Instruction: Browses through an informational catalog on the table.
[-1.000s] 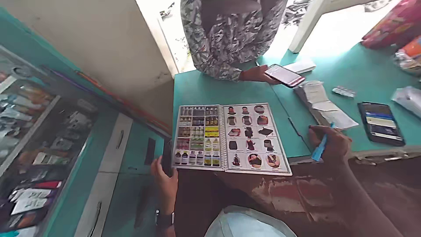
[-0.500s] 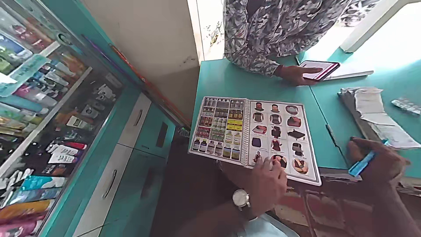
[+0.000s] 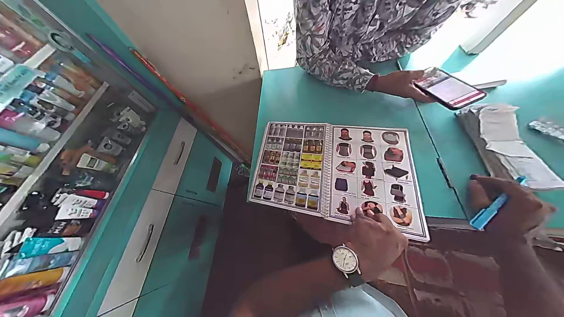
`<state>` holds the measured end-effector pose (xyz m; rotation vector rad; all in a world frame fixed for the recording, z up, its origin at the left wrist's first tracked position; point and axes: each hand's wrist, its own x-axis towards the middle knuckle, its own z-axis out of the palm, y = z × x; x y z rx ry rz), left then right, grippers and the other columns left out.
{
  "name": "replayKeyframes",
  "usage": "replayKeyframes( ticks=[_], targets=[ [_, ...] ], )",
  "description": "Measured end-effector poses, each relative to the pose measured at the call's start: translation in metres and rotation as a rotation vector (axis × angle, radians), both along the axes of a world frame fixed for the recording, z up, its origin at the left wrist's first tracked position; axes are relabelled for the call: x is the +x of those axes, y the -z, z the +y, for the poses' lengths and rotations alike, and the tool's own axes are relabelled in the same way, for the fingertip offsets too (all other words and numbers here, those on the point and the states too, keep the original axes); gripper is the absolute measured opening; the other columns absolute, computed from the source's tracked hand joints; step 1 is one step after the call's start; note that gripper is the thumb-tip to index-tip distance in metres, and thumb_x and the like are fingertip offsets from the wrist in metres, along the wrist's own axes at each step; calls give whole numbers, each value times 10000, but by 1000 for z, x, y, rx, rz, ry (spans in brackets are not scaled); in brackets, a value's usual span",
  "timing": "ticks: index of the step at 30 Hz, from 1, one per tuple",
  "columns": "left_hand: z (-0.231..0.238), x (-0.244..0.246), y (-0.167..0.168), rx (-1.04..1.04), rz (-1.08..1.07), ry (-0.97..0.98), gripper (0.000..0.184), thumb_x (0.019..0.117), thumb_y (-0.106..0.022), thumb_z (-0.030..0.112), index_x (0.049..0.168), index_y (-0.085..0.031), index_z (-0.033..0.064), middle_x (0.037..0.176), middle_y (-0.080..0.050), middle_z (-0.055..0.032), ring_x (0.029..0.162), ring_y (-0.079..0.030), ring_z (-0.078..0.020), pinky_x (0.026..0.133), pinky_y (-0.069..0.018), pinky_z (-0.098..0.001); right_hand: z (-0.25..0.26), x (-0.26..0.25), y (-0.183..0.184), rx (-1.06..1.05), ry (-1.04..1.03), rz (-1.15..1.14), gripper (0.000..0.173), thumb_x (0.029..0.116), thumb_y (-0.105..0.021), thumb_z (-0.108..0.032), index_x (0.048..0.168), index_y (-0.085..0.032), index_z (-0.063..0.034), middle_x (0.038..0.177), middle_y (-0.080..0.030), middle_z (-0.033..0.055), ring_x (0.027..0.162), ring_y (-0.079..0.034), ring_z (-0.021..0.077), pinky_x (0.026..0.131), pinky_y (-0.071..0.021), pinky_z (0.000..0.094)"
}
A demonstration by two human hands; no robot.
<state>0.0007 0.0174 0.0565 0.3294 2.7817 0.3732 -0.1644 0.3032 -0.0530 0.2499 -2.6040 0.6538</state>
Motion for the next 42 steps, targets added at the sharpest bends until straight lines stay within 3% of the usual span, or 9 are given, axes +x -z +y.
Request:
replayKeyframes(
  ticks=[4,8,19,25,29,32,34,36,42],
  targets=[
    [22,16,37,-207,412,-76,319,1008,-471,101,1116,-726,-57,1068,-729,-254,963,-738,-389,769,-614,-438,54,-36,69,88,-126,395,348,1014,-562,-450,1177,-739,-198,1059,-753,26,960,-717,150,845,-556,355],
    [24,19,38,-241,512,-54,303,991,-531,133,1167,-729,-13,1040,-734,-263,936,-740,-422,731,-615,-473,-24,9,-26,-80,-2,16,337,990,-591,-265,1126,-734,9,1072,-725,266,989,-710,428,872,-530,609],
    [10,15,45,-174,648,-17,167,890,-667,89,1029,-747,42,872,-735,-195,764,-757,-337,576,-606,-391,-24,5,-24,-53,13,80,318,978,-564,-252,1092,-756,-26,1027,-753,206,946,-724,420,812,-548,608],
    [-4,11,23,145,371,-121,178,919,-627,45,1075,-713,34,804,-695,-157,658,-715,-304,535,-576,-423,-24,7,-25,-34,16,70,329,973,-567,-256,1088,-753,-11,1029,-747,226,949,-719,439,821,-537,622],
    [-12,9,33,303,522,-196,91,861,-665,44,916,-738,46,675,-676,-110,565,-694,-267,483,-559,-423,-24,7,-26,-37,11,95,352,971,-556,-281,1080,-751,-9,1007,-745,231,926,-719,445,790,-525,636],
    [-35,14,39,649,568,-310,130,936,-665,101,882,-755,24,744,-728,-98,678,-734,-221,629,-608,-418,-27,9,-28,-41,4,79,356,975,-552,-281,1091,-753,-11,1026,-748,229,933,-722,437,800,-529,633],
    [-62,22,42,1045,749,-443,91,925,-666,84,878,-738,55,804,-732,-4,733,-710,-63,704,-615,-266,-26,8,-29,-58,-11,92,327,973,-565,-253,1082,-756,-11,1018,-751,221,924,-726,418,803,-542,614],
    [-95,38,36,1335,868,-617,122,959,-667,100,992,-735,195,915,-747,120,809,-714,-7,731,-630,-231,-22,7,-26,-71,-4,108,315,969,-575,-257,1072,-761,-25,1016,-757,200,925,-731,399,806,-549,597],
    [-207,66,71,1288,697,-1203,642,934,-619,-63,1493,-308,-2,1188,-623,-150,914,-720,-173,741,-643,-347,-24,9,-26,-123,-28,43,322,978,-591,-259,1115,-739,-8,1055,-731,249,978,-703,450,856,-530,636]
  ],
)
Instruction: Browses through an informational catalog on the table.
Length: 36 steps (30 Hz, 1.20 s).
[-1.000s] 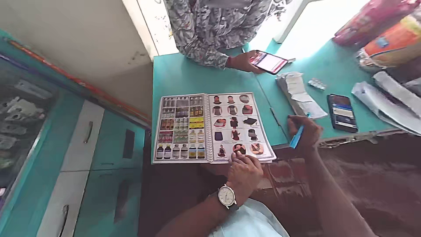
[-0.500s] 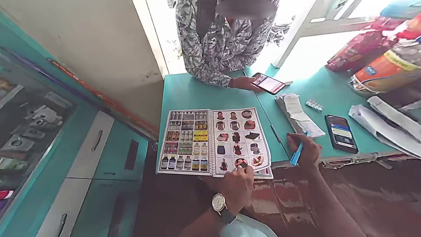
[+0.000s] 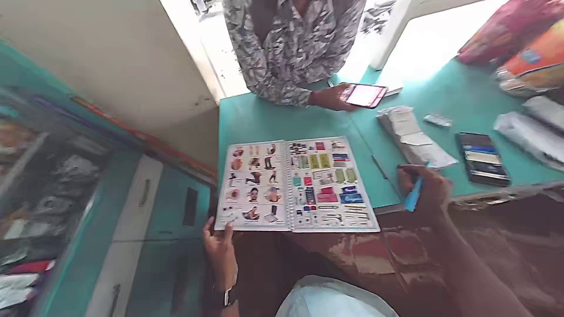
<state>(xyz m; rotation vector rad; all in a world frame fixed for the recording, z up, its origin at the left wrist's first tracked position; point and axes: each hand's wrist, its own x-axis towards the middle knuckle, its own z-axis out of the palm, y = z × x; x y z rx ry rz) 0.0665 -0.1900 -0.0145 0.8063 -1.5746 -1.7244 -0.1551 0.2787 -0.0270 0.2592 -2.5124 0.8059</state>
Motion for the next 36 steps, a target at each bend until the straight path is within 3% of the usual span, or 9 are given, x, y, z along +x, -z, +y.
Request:
replayKeyframes(
  ticks=[6,16,18,19,21,24,26,29,36],
  targets=[
    [-10,-2,6,-99,-194,36,517,917,-659,-59,1413,-515,-33,1115,-712,-157,925,-732,-142,791,-630,-301,7,-2,4,53,23,-5,398,987,-539,-334,1140,-731,-21,1088,-722,263,1009,-682,498,863,-490,684],
    [-23,0,7,43,-158,107,452,923,-630,-101,1344,-472,-53,1112,-674,-205,882,-741,-238,698,-657,-398,5,-2,4,46,21,17,373,980,-557,-312,1118,-739,-16,1054,-729,260,956,-701,473,822,-513,652],
    [-14,1,3,-255,-297,11,509,899,-702,-38,1360,-485,-34,1137,-667,-168,913,-718,-181,712,-633,-337,5,-1,3,45,42,4,358,980,-564,-307,1112,-747,-29,1052,-734,246,958,-703,462,823,-515,649],
    [-6,1,0,-517,-413,-70,592,880,-739,24,1406,-471,-16,1238,-628,-171,1038,-665,-211,832,-586,-365,5,-2,3,52,47,9,357,985,-562,-312,1111,-749,-36,1051,-735,242,960,-704,459,822,-515,650],
    [14,0,-10,-989,-572,-191,702,836,-775,123,1465,-485,6,1436,-495,-296,1289,-518,-456,1036,-439,-586,5,-4,5,63,42,32,362,983,-555,-320,1094,-753,-37,1027,-740,237,931,-710,455,801,-515,647],
    [59,-6,-27,-1178,-474,97,479,915,-699,282,1326,-653,40,1436,-541,-267,1354,-482,-483,1116,-381,-629,5,-2,3,59,56,11,347,976,-565,-301,1089,-756,-34,1014,-740,239,919,-710,457,794,-518,646],
    [98,-21,-29,-1224,-297,390,341,927,-699,311,1175,-766,86,1344,-661,-167,1307,-565,-424,1091,-440,-579,3,-1,0,57,52,-9,350,975,-565,-293,1098,-751,-24,1027,-736,247,943,-706,465,816,-516,656],
    [156,-42,-24,-1390,-141,707,355,910,-721,415,1150,-781,160,1323,-692,-65,1279,-607,-343,1061,-499,-506,6,-2,2,62,45,7,367,981,-559,-325,1092,-755,-35,1024,-742,238,951,-711,454,814,-512,660],
    [207,-66,-20,-1580,-112,776,127,885,-656,73,902,-779,49,984,-763,-114,868,-751,-254,720,-613,-375,6,-4,4,57,52,18,337,978,-578,-295,1105,-745,-31,1039,-737,236,950,-709,446,813,-522,637]
  ],
)
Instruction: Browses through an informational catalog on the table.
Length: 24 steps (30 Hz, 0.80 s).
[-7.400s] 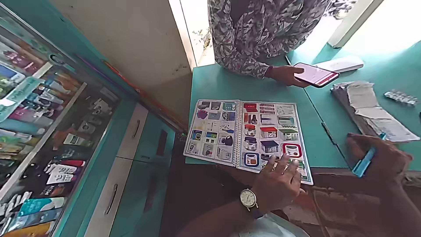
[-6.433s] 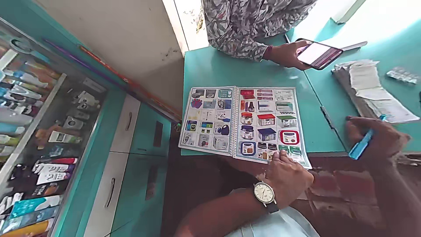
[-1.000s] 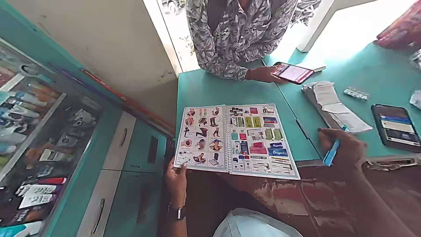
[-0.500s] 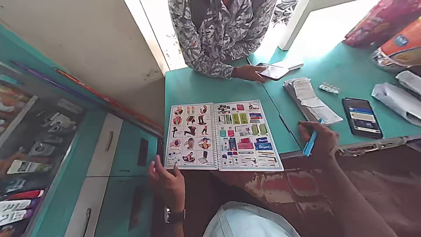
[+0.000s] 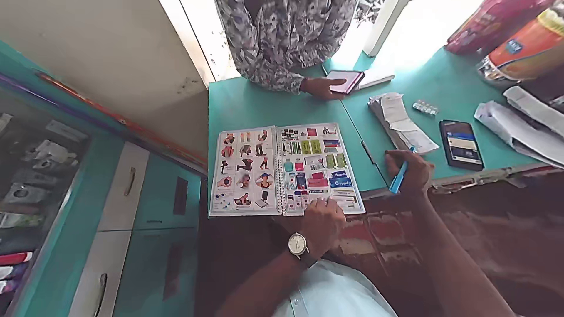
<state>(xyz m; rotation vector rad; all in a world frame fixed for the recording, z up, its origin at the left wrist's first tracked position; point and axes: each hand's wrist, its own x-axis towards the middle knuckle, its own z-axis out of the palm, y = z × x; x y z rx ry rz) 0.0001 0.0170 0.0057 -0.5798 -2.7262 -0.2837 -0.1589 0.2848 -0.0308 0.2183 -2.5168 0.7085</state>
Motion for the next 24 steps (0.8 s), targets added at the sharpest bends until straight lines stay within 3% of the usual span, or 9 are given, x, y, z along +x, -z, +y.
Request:
replayKeyframes(
  ticks=[10,13,15,16,17,18,19,21,24],
  targets=[
    [-7,-1,1,132,-136,25,150,919,-699,177,949,-798,68,1027,-770,-95,839,-750,-230,691,-611,-370,-2,4,-3,33,22,-22,361,975,-565,-307,1097,-751,-23,1041,-741,240,949,-711,461,807,-511,657],
    [-24,3,1,355,-162,135,246,960,-677,271,1040,-791,69,1216,-733,-127,1022,-741,-241,849,-611,-390,-2,3,-3,19,-6,-8,348,981,-567,-295,1098,-746,-21,1042,-738,238,961,-707,457,821,-515,651],
    [-55,22,-9,809,-99,189,545,945,-717,369,1361,-635,28,1477,-555,-181,1320,-588,-254,1108,-487,-412,-3,-1,-3,17,-24,-6,350,985,-562,-292,1106,-744,-19,1061,-737,241,976,-707,454,831,-511,652],
    [-74,38,-13,972,48,112,700,927,-724,457,1496,-484,125,1579,-445,-100,1414,-481,-173,1179,-413,-375,-3,-1,-2,23,-25,-6,358,986,-553,-300,1102,-744,-21,1062,-737,238,974,-708,453,825,-509,653],
    [-95,52,-15,1033,235,-33,806,908,-729,507,1573,-306,338,1646,-313,54,1465,-378,-90,1204,-365,-344,-1,1,-2,29,-19,-12,364,988,-548,-310,1100,-746,-27,1066,-738,235,978,-707,452,829,-506,653],
    [-124,64,-14,1033,411,-198,930,897,-738,485,1587,-114,468,1690,-140,125,1502,-299,-76,1203,-353,-345,0,5,-3,32,-11,-21,365,988,-548,-316,1099,-747,-32,1064,-739,235,977,-705,457,829,-502,657],
    [-158,77,-8,1043,558,-360,1059,893,-763,401,1601,23,456,1712,-10,80,1527,-275,-136,1183,-395,-383,1,5,-3,35,-5,-18,367,987,-548,-325,1095,-747,-37,1049,-738,235,963,-703,461,819,-503,661],
    [-216,107,4,1060,728,-784,1147,916,-750,271,1622,147,168,1697,94,-160,1533,-252,-273,1140,-442,-395,-1,2,0,20,-6,-15,374,991,-559,-339,1100,-748,-35,1036,-737,241,954,-704,459,819,-507,655],
    [-265,145,5,1027,839,-1204,1013,939,-686,166,1599,54,-45,1661,74,-313,1560,-123,-378,1230,-290,-398,-1,0,0,3,-8,-45,367,991,-575,-334,1117,-740,-31,1061,-733,240,985,-705,441,868,-513,644]
  ],
)
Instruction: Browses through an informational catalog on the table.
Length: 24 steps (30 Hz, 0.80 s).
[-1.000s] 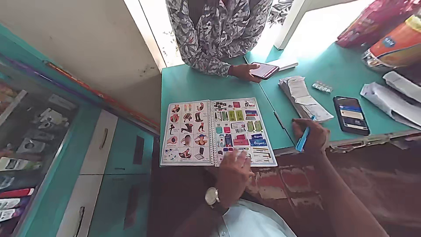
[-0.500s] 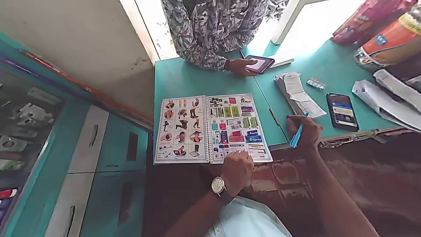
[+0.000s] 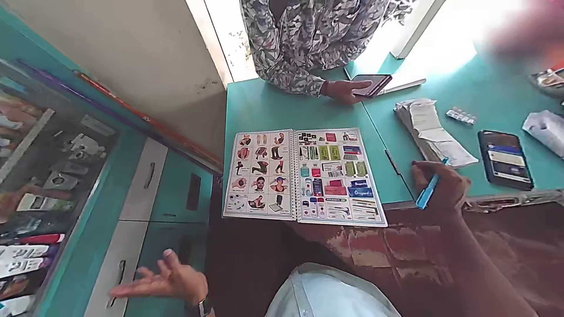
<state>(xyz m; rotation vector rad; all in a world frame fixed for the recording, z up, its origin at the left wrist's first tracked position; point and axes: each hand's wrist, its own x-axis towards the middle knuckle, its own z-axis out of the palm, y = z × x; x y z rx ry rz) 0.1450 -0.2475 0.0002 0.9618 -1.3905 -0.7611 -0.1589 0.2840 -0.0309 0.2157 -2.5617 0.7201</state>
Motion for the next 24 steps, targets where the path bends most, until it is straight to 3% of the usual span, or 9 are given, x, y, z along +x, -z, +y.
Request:
replayKeyframes(
  ticks=[2,4,7,8,10,13,17,20,24],
  targets=[
    [-1,11,-5,-62,-41,-20,974,944,-672,172,1580,14,-95,1652,52,-338,1568,-88,-386,1247,-263,-397,1,2,-1,20,2,2,349,992,-574,-312,1121,-741,-34,1061,-735,240,976,-709,441,859,-510,650],
    [19,6,-19,-98,32,196,953,958,-673,145,1593,5,-66,1680,-9,-266,1555,-205,-290,1196,-364,-350,1,-1,0,26,-10,30,345,989,-575,-306,1117,-747,-36,1060,-742,226,967,-719,415,849,-523,622],
    [62,-14,-49,-71,275,776,836,976,-653,214,1627,-128,222,1693,-198,-61,1441,-448,-266,1081,-508,-470,1,0,0,21,-22,44,333,985,-587,-293,1101,-751,-27,1047,-747,219,956,-725,396,849,-542,590],
    [80,-21,-61,-102,295,955,797,978,-648,350,1619,-175,331,1690,-226,-29,1432,-456,-295,1079,-498,-505,0,1,-2,30,-16,42,322,985,-592,-280,1099,-754,-26,1043,-749,219,951,-728,397,845,-545,592],
    [124,-33,-83,-156,204,1197,674,930,-655,566,1523,-346,479,1645,-339,124,1451,-442,-178,1157,-429,-427,0,1,-3,50,0,50,319,982,-590,-279,1089,-756,-29,1031,-751,215,940,-729,399,826,-539,600],
    [177,-56,-61,-581,-226,1283,453,1022,-559,466,1456,-488,356,1605,-410,75,1529,-297,-202,1259,-242,-465,-3,-1,-3,51,-1,66,339,982,-569,-296,1086,-758,-34,1052,-752,216,955,-729,409,816,-536,614],
    [220,-107,1,-831,-583,1287,454,950,-689,329,1387,-657,207,1522,-505,-207,1433,-399,-506,1148,-291,-725,-3,0,-1,31,-6,76,334,977,-576,-285,1075,-762,-26,1035,-750,219,946,-726,417,813,-535,616],
    [245,-106,-26,-871,-395,1372,351,1013,-601,317,1350,-672,245,1508,-558,-48,1474,-409,-329,1227,-276,-574,0,1,-2,28,7,63,308,974,-591,-267,1069,-763,-29,1036,-754,209,950,-729,411,819,-545,613],
    [253,-117,-19,-783,-155,1526,159,951,-659,122,1036,-789,159,1217,-738,-33,1226,-636,-241,1062,-497,-396,-3,1,-2,25,10,66,328,980,-558,-277,1075,-763,-39,1007,-756,201,911,-730,405,779,-541,610]
  ],
)
